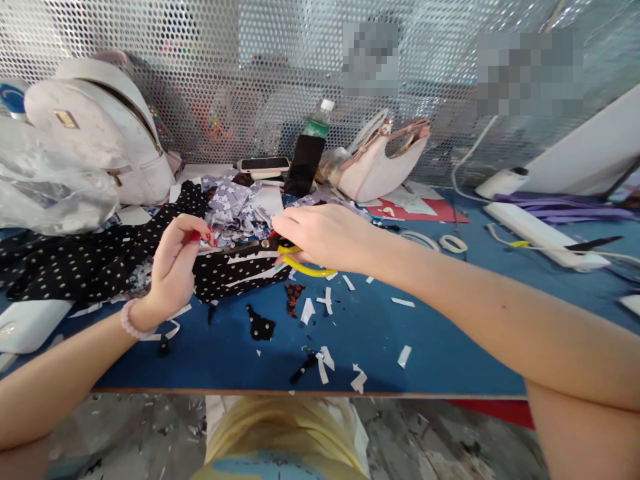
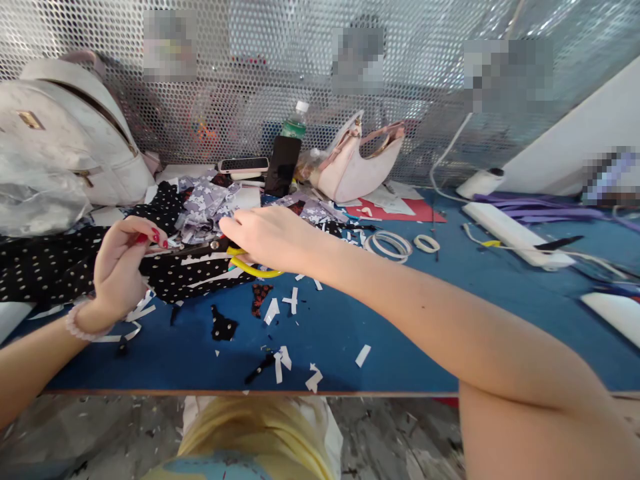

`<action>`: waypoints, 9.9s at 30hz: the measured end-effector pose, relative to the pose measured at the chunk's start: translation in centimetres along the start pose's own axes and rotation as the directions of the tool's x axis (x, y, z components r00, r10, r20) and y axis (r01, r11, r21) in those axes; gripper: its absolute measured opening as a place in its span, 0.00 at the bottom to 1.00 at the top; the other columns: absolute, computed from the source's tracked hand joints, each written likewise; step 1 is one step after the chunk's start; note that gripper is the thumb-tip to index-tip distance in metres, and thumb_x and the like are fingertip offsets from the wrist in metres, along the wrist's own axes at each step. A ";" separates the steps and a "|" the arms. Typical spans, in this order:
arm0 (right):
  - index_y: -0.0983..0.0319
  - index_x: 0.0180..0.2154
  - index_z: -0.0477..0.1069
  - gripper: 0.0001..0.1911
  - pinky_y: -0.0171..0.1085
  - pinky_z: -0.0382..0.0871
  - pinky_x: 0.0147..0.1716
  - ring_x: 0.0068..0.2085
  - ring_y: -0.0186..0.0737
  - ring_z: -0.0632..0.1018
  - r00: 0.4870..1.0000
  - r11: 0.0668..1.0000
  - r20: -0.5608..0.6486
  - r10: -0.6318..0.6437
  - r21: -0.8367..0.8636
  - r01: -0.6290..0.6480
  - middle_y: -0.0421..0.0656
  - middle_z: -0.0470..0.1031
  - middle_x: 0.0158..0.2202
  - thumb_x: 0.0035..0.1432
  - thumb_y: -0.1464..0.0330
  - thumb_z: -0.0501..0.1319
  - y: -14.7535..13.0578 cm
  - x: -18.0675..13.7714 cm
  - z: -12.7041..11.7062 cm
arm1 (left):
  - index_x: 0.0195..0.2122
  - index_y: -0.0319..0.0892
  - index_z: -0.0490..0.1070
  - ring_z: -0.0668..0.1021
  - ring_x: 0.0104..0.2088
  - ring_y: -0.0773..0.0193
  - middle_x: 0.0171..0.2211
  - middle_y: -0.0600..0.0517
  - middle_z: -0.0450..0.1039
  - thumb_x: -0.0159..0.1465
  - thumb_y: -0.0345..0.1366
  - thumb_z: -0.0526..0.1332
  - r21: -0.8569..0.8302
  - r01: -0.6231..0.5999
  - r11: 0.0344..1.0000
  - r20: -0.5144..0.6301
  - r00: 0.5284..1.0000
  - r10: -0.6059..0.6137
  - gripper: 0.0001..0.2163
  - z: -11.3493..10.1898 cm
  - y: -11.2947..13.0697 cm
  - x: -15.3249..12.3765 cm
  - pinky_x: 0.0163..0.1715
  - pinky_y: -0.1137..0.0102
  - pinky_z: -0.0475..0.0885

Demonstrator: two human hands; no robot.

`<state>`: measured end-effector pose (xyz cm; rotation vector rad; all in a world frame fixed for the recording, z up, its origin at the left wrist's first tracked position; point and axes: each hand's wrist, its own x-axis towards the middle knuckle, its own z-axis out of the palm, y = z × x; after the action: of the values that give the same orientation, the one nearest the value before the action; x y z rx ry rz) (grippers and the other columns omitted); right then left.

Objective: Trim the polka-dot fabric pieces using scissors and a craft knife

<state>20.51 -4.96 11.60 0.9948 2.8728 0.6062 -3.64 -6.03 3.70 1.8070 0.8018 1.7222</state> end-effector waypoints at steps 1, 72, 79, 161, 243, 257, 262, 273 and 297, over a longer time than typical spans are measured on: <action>0.66 0.42 0.66 0.11 0.36 0.51 0.25 0.31 0.39 0.71 1.000 1.000 0.009 0.016 0.007 -0.016 0.47 0.72 0.33 0.65 0.63 0.57 0.0 0.0 -0.1 | 0.35 0.44 0.72 0.73 0.33 0.65 0.34 0.52 0.70 0.63 0.26 0.56 0.006 -0.005 1.000 0.006 1.000 0.005 0.07 0.0 0.0 0.0 0.35 0.68 0.71; 0.63 0.34 0.66 0.12 0.34 0.46 0.20 0.25 0.35 0.67 0.988 0.988 0.037 0.150 0.035 -0.151 0.42 0.70 0.29 0.59 0.60 0.61 0.6 -2.6 -0.8 | 0.47 0.43 0.78 0.82 0.45 0.65 0.43 0.51 0.81 0.62 0.27 0.63 0.263 -0.447 0.855 0.477 0.831 0.288 0.13 -1.4 0.8 1.8 0.49 0.74 0.77; 0.63 0.35 0.67 0.13 0.34 0.47 0.22 0.26 0.36 0.68 0.989 0.987 0.077 0.125 0.096 -0.132 0.43 0.70 0.29 0.60 0.59 0.61 0.1 -1.3 -1.4 | 0.48 0.42 0.77 0.82 0.46 0.64 0.44 0.50 0.81 0.62 0.28 0.63 0.291 -0.454 0.842 0.485 0.829 0.279 0.13 -1.4 0.9 1.9 0.50 0.74 0.77; 0.66 0.42 0.70 0.18 0.37 0.48 0.26 0.29 0.39 0.69 0.994 0.993 0.028 0.106 0.038 -0.107 0.47 0.75 0.34 0.61 0.57 0.59 0.0 0.8 -1.1 | 0.59 0.40 0.69 0.80 0.50 0.57 0.51 0.46 0.77 0.64 0.38 0.62 0.327 -0.113 0.938 0.402 0.915 -0.030 0.22 -1.5 0.6 1.5 0.56 0.64 0.74; 0.61 0.34 0.68 0.11 0.35 0.60 0.26 0.32 0.43 0.76 0.926 0.906 0.185 0.329 0.214 -0.364 0.45 0.75 0.33 0.56 0.61 0.63 2.9 -6.3 8.3 | 0.45 0.42 0.76 0.83 0.41 0.62 0.44 0.51 0.81 0.61 0.35 0.62 0.466 -0.031 0.884 0.101 0.995 -0.018 0.11 -0.9 -0.5 1.3 0.48 0.68 0.79; 0.68 0.66 0.54 0.36 0.56 0.48 0.63 0.68 0.59 0.52 0.949 0.905 0.003 0.316 0.298 -0.302 0.56 0.52 0.69 0.60 0.62 0.57 11.2 6.8 13.3 | 0.43 0.45 0.74 0.82 0.43 0.61 0.43 0.51 0.80 0.60 0.36 0.64 0.446 0.116 0.887 0.003 0.991 -0.131 0.10 -1.2 -1.9 2.4 0.50 0.66 0.77; 0.73 0.68 0.47 0.37 0.57 0.40 0.65 0.70 0.59 0.47 0.863 0.823 -0.013 0.505 0.307 -0.477 0.60 0.46 0.70 0.65 0.60 0.51 12.9 13.5 15.2 | 0.43 0.44 0.74 0.82 0.41 0.60 0.42 0.50 0.80 0.60 0.37 0.64 0.428 0.120 0.896 0.001 0.991 -0.133 0.10 -1.5 -2.0 2.2 0.48 0.66 0.78; 0.70 0.68 0.47 0.37 0.60 0.40 0.65 0.67 0.57 0.53 0.880 0.840 -0.083 0.468 0.351 -0.413 0.58 0.55 0.67 0.62 0.63 0.51 14.1 10.6 15.9 | 0.37 0.46 0.79 0.83 0.38 0.61 0.38 0.52 0.82 0.61 0.37 0.64 0.438 0.159 0.885 0.017 0.983 -0.185 0.06 -1.7 -1.6 2.1 0.43 0.68 0.81; 0.56 0.55 0.69 0.20 0.41 0.73 0.41 0.39 0.37 0.76 0.873 0.759 -0.458 0.165 0.625 0.184 0.44 0.76 0.43 0.66 0.68 0.48 5.7 -2.0 4.0 | 0.46 0.43 0.74 0.79 0.44 0.60 0.44 0.50 0.78 0.62 0.42 0.64 0.311 0.253 0.916 0.085 0.952 -0.292 0.14 -0.7 -1.1 0.8 0.47 0.67 0.75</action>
<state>26.10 -0.66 9.88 0.9776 3.6660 -0.2595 -4.41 -4.73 3.56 1.8670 1.2465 1.3454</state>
